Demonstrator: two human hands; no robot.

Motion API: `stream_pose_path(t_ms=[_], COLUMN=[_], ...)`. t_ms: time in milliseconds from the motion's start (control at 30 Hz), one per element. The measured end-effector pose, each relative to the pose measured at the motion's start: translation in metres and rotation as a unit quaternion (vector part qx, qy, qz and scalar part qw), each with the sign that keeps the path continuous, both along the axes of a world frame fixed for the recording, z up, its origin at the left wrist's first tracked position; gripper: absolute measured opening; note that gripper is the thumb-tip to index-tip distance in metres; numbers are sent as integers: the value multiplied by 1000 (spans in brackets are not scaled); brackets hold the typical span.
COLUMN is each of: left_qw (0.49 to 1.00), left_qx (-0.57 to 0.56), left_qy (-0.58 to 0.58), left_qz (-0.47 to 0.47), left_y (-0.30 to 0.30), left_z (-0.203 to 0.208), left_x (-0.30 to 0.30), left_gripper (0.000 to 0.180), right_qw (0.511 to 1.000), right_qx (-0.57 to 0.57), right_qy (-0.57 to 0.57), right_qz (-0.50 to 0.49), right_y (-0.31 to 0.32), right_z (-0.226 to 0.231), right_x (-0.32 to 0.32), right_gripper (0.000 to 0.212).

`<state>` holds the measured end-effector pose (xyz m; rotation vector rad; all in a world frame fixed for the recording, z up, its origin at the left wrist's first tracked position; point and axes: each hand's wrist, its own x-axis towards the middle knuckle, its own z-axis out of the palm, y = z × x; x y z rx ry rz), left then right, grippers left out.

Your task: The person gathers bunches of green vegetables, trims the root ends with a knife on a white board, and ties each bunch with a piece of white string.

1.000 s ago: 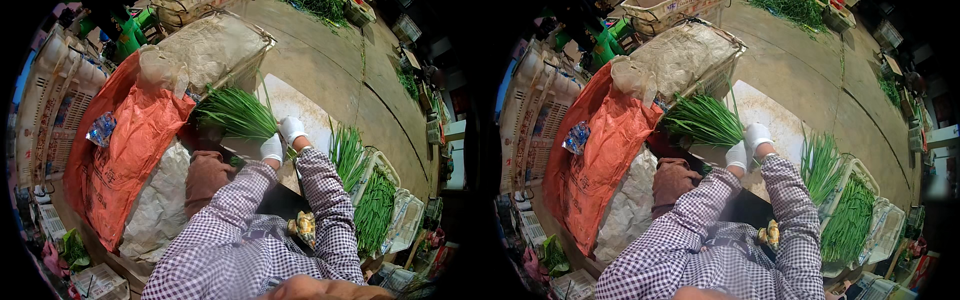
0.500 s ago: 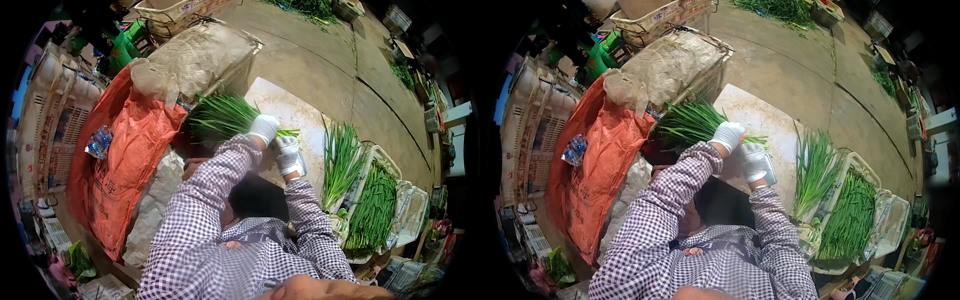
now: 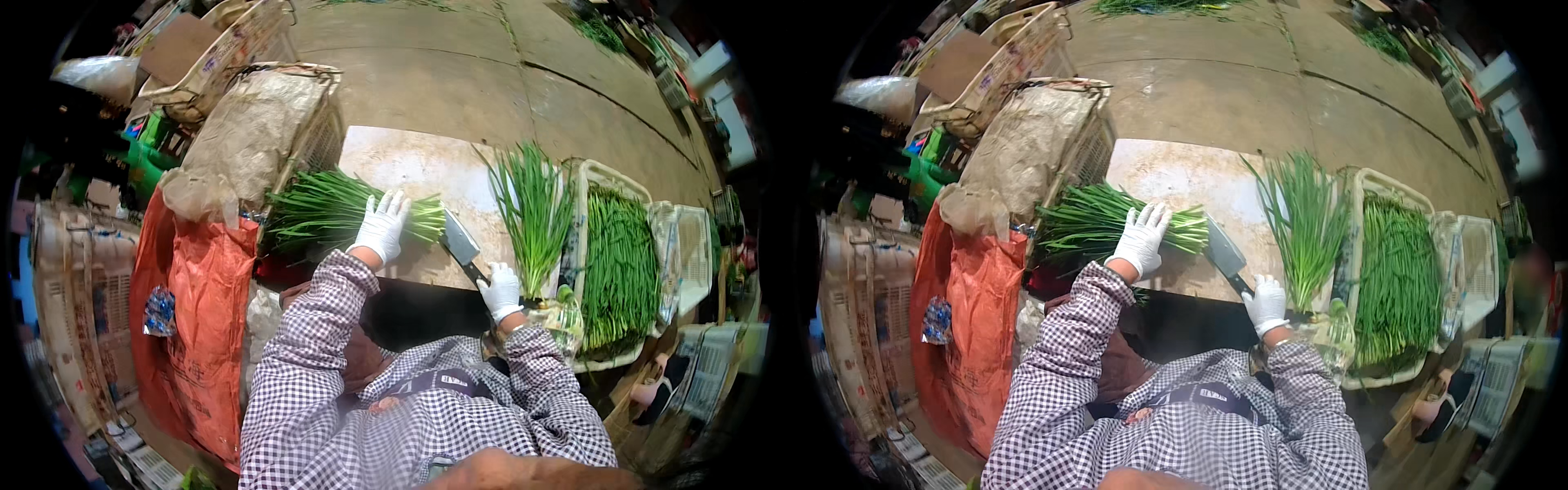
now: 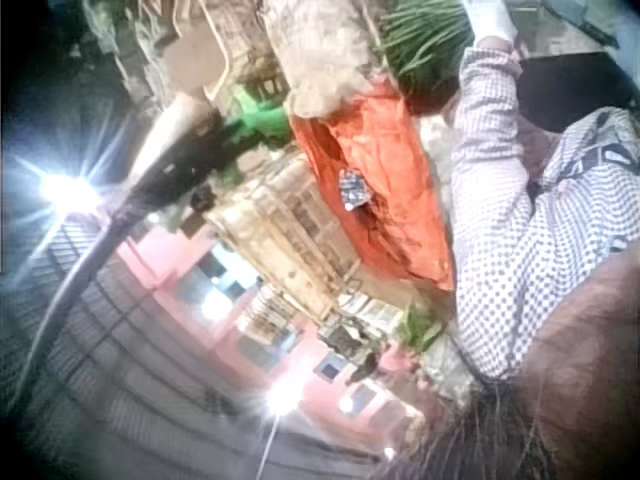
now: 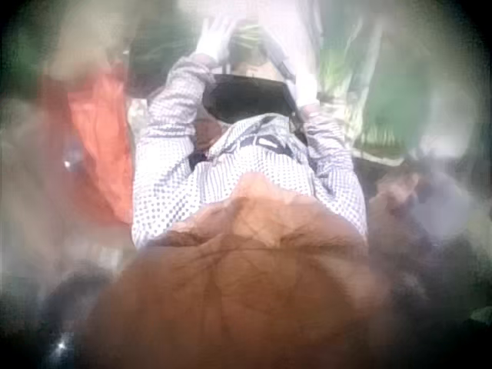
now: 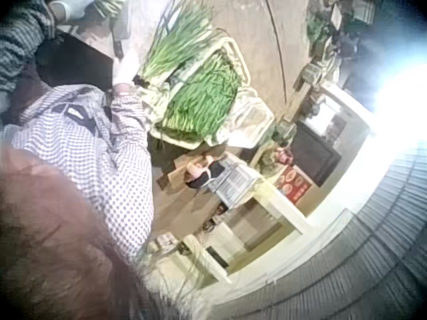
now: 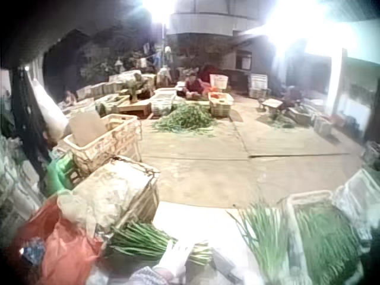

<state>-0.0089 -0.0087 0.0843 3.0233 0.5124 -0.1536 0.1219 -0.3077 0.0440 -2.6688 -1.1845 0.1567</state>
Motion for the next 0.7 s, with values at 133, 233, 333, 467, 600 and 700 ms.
stream_pose_path(t_ms=[133, 233, 333, 467, 600, 700], left_qw=[997, 998, 996, 911, 888, 876], left_qx=[75, 60, -70, -327, -359, -386], left_qy=[24, -35, 48, 251, 287, 288], left_qz=[-16, -4, 7, -25, -29, -3], left_y=[-2, 13, 26, 43, 48, 50], left_z=[-29, -49, -9, 32, 6, 0], left_x=[26, 41, 50, 57, 51, 53], left_gripper=[94, 72, 62, 73, 70, 68], right_qw=[994, 992, 1000, 996, 989, 978], right_qx=[-109, -123, -14, 27, 36, 42], right_qy=[-30, -41, -11, 72, 112, 155], right_qz=[13, -1, -13, -46, -84, -133], right_y=[-16, -17, -31, -59, -84, -100], right_z=[-4, -27, -18, 22, 16, 28], right_x=[-18, -9, 0, 7, 13, 9], right_gripper=[32, 26, 15, 15, 20, 23])
